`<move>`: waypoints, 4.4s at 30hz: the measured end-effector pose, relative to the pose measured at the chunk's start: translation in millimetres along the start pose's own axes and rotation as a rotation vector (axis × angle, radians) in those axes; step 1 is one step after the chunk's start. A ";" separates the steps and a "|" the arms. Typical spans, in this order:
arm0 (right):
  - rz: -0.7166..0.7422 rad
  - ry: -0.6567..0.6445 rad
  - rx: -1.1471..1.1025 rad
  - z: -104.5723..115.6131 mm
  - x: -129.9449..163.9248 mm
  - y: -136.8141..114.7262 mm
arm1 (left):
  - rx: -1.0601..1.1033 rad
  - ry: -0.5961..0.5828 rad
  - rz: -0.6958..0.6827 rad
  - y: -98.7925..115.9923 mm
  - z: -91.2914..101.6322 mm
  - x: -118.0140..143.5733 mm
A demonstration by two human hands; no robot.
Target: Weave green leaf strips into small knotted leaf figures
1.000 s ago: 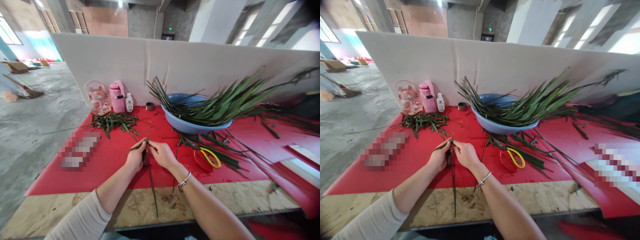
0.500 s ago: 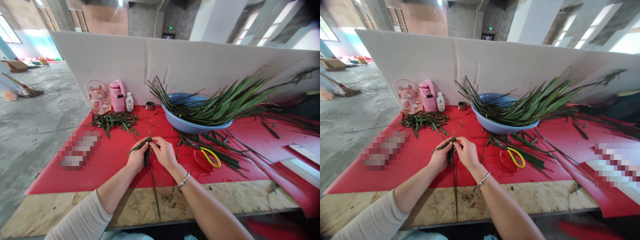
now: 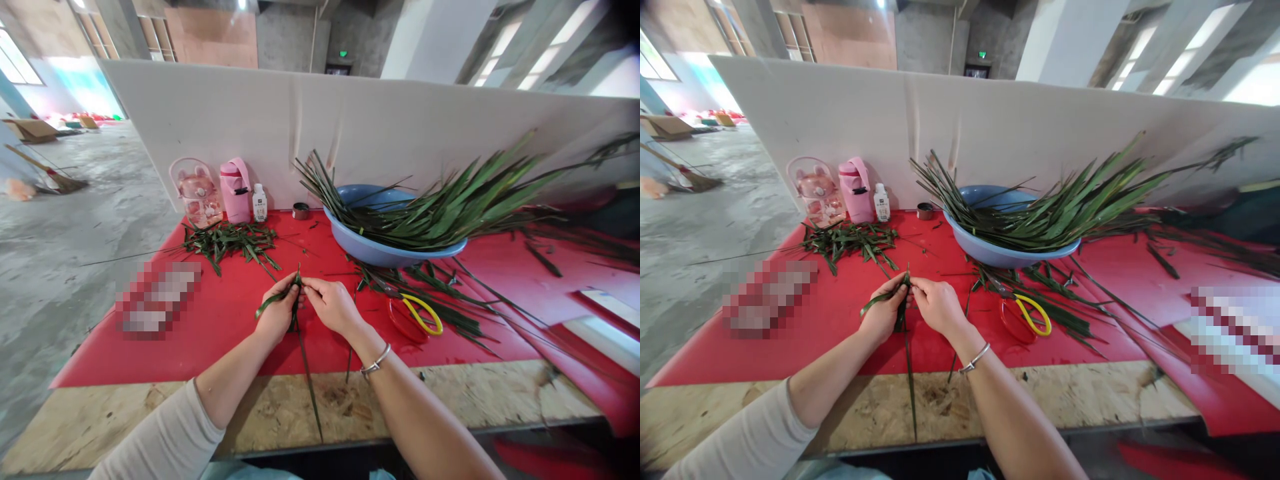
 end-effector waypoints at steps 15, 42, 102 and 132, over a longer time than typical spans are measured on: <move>-0.018 0.206 -0.132 3.2 -1.6 -3.0 | 0.002 0.030 -0.011 3.6 -4.7 4.3; -0.193 0.123 -0.532 -14.4 -2.8 12.4 | 0.058 0.051 0.023 2.3 0.9 -0.1; -0.203 0.208 -0.680 7.4 -8.2 46.0 | 0.139 0.675 0.030 79.4 111.7 147.3; -0.215 0.099 -0.683 -11.3 3.4 23.3 | -0.153 0.119 0.247 1.9 10.0 5.6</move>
Point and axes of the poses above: each hand's wrist, its own x-axis away from the middle knuckle, its own z-axis out of the back of the hand, y = z × x, the point moved 7 cm from there along -x, towards the middle knuckle, and after that the axes turned 2 degrees about z, right-handed, at the moved point
